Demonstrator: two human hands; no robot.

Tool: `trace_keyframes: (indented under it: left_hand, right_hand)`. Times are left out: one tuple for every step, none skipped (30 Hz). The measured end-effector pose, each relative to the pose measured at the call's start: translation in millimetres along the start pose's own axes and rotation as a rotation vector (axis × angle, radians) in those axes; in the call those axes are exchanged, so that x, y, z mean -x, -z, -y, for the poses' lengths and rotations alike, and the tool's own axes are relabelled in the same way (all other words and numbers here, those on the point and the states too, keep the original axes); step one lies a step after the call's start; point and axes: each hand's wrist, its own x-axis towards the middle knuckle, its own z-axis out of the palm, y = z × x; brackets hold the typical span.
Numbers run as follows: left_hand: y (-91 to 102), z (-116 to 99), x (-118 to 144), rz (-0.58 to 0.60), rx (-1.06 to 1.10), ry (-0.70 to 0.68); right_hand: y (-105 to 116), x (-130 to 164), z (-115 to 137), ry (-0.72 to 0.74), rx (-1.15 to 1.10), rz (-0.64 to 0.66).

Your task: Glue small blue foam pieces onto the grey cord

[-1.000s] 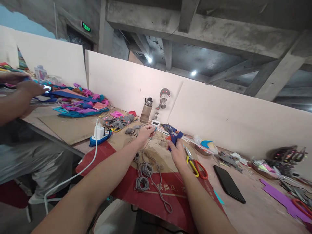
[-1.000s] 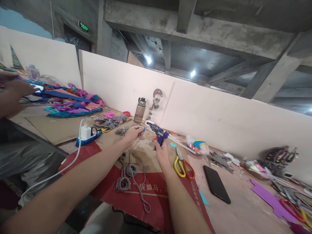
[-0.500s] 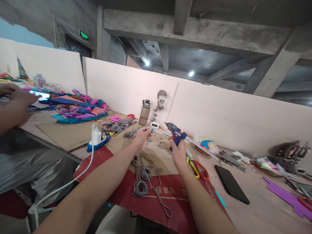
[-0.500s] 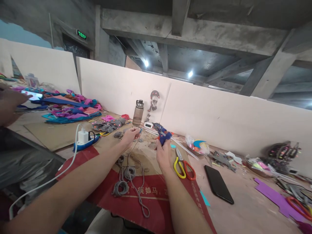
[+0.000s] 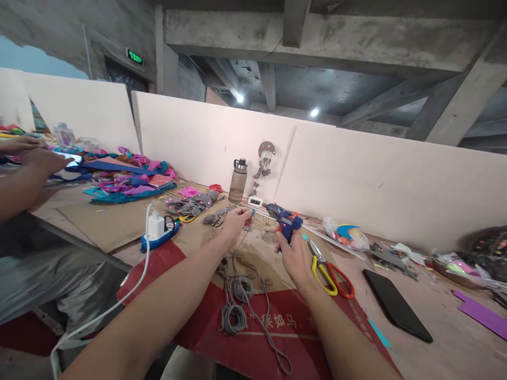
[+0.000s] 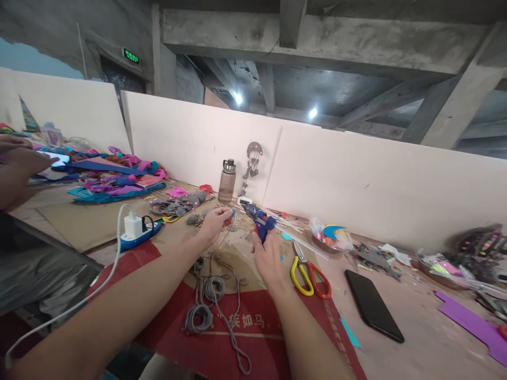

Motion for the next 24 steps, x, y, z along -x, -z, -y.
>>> trace_keyframes:
  left_hand:
    - [-0.2,-0.9,0.1,-0.004,0.003,0.000]
    - [-0.3,-2.0,0.2,-0.005,0.006,-0.005]
    - [-0.5,-3.3,0.4,-0.003,0.008,-0.012]
    - [-0.8,-4.6,0.6,0.000,0.010,-0.020]
    - [-1.2,-5.9,0.9,0.004,0.011,-0.028]
    - [-1.6,-7.0,1.3,0.008,0.013,-0.036]
    - [-2.2,-8.0,1.6,0.011,0.018,-0.043]
    - [-2.8,-8.8,1.9,0.010,0.024,-0.047]
    - [-3.4,-9.4,2.2,0.008,0.029,-0.048]
    - [-4.0,-9.8,2.5,0.004,0.035,-0.048]
    - [-4.7,-10.2,2.8,-0.001,0.040,-0.047]
    - [-5.3,-10.5,3.1,-0.003,0.041,-0.045]
    - [-5.8,-10.7,3.4,-0.002,0.040,-0.044]
    - [-6.3,-10.8,3.6,0.002,0.036,-0.045]
    - [-6.7,-10.8,3.9,0.007,0.032,-0.049]
    - [-7.0,-10.6,4.0,0.013,0.024,-0.052]
    - [-7.2,-10.4,4.1,0.017,0.017,-0.056]
    - [-7.3,-10.1,4.1,0.020,0.010,-0.061]
    - [-7.4,-9.9,4.1,0.023,0.006,-0.066]
    - [-7.4,-9.6,4.1,0.024,0.003,-0.069]
    - [-7.4,-9.4,4.0,0.024,0.001,-0.069]
    - [-7.4,-9.3,4.0,0.025,-0.001,-0.069]
    - [-7.4,-9.2,4.1,0.027,-0.003,-0.069]
    - [-7.3,-9.2,4.1,0.031,-0.007,-0.069]
  right_hand:
    - [0.6,0.9,1.4,0.001,0.023,0.013]
    - [0.9,1.5,2.2,0.001,0.030,0.025]
    - [0.7,1.8,2.4,0.004,0.036,0.033]
    - [0.2,1.7,2.0,0.011,0.052,0.034]
    - [-0.7,1.6,1.0,0.019,0.070,0.034]
    - [-1.8,1.3,-0.5,0.030,0.082,0.035]
    - [-3.0,0.9,-2.2,0.044,0.087,0.036]
    - [-4.1,0.7,-3.9,0.055,0.088,0.039]
    - [-5.0,0.5,-5.4,0.061,0.084,0.041]
    - [-5.6,0.3,-6.5,0.063,0.081,0.043]
    - [-5.9,0.3,-7.1,0.059,0.081,0.044]
    - [-5.8,0.4,-7.2,0.050,0.088,0.044]
    - [-5.5,0.5,-6.9,0.038,0.098,0.043]
    - [-5.0,0.6,-6.4,0.028,0.107,0.041]
    - [-4.5,0.8,-5.8,0.020,0.115,0.040]
    - [-4.1,0.8,-5.2,0.014,0.118,0.042]
    - [-4.0,0.8,-4.9,0.011,0.116,0.045]
    - [-4.1,0.7,-4.8,0.012,0.112,0.048]
    - [-4.3,0.5,-4.9,0.015,0.108,0.049]
    - [-4.8,0.3,-5.3,0.022,0.103,0.048]
    - [-5.3,0.0,-5.8,0.036,0.099,0.045]
    - [-5.8,-0.3,-6.3,0.052,0.095,0.038]
    - [-6.1,-0.6,-6.8,0.068,0.094,0.032]
    - [-6.4,-0.8,-7.2,0.078,0.098,0.031]
